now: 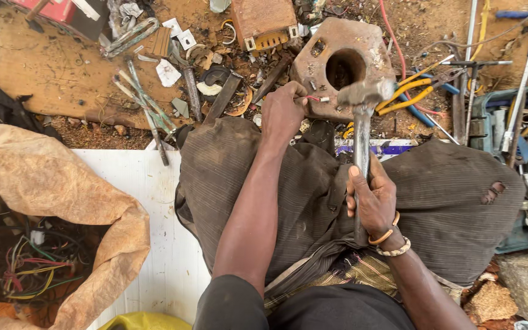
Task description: The person uses a screwdriver to pry and remove a small metal piece from a cylindrical electrical component. They then use pliers to grip and manipulate the piece, and a hammer to strike it, continuing to adjust the component with the pliers.
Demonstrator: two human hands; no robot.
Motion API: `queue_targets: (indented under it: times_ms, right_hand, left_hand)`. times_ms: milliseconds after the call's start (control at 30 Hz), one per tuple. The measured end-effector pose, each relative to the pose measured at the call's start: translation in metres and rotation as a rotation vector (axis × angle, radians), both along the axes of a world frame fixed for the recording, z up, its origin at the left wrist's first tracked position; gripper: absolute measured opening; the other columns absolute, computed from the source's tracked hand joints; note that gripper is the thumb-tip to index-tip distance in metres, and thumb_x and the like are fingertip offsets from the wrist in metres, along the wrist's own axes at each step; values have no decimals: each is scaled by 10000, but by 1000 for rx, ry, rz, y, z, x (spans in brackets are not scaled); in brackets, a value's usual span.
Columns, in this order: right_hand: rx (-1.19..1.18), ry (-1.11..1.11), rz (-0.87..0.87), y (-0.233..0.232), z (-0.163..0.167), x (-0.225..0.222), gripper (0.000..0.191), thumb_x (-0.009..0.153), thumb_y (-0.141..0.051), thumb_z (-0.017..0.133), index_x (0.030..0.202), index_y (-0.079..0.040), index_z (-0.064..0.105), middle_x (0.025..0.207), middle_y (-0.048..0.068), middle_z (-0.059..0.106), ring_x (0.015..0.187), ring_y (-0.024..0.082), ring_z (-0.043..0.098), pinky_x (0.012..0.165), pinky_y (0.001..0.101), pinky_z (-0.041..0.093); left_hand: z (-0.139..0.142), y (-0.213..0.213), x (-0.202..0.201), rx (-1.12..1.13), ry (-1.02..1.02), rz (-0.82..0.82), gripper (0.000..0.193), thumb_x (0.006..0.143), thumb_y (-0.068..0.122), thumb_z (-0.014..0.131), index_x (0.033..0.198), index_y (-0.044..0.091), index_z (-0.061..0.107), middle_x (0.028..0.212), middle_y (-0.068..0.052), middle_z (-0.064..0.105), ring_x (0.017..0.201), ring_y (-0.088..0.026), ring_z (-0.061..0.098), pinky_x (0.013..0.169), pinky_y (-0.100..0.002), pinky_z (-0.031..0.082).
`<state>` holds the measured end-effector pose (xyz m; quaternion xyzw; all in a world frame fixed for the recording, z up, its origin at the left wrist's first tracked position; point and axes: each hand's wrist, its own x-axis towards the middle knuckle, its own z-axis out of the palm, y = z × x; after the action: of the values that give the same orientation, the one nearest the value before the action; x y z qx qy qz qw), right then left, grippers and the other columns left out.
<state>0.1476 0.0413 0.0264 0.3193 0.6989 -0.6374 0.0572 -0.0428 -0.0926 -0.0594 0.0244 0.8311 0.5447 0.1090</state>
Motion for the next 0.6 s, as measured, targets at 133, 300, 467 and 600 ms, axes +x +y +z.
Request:
queue_targets:
  times_ms: [133, 300, 467, 600]
  right_hand:
    - [-258, -69, -68, 25, -18, 8, 475, 1010, -230, 537, 1464, -97, 503, 645, -10, 556, 424, 66, 496, 325, 229, 412]
    - [-666, 42, -78, 56, -24, 12, 384, 1055, -260, 550, 1380, -59, 595, 717, 3, 595, 467, 50, 550, 362, 211, 460]
    - [783, 349, 150, 46, -15, -4, 340, 1004, -103, 687, 1284, 78, 621, 998, 161, 658, 847, 202, 637, 724, 308, 543]
    - [373, 358, -28, 47, -7, -30, 219, 985, -70, 723, 1196, -12, 713, 986, 78, 738, 855, 128, 714, 739, 266, 577]
  left_hand:
    - [2, -3, 4, 123, -17, 6, 122, 836, 28, 762, 950, 65, 740, 826, -94, 779, 699, -169, 721, 643, -330, 535]
    - [8, -1, -2, 390, -155, -87, 106, 870, 22, 753, 974, 34, 734, 855, -56, 774, 707, -80, 665, 644, -282, 535]
    - [15, 1, 7, 669, -339, -304, 92, 895, 63, 753, 977, 35, 721, 909, 0, 763, 775, -54, 624, 698, -248, 528]
    - [22, 3, 25, 646, -232, -557, 130, 923, 105, 802, 996, 23, 733, 914, 11, 696, 851, -61, 611, 752, -236, 505]
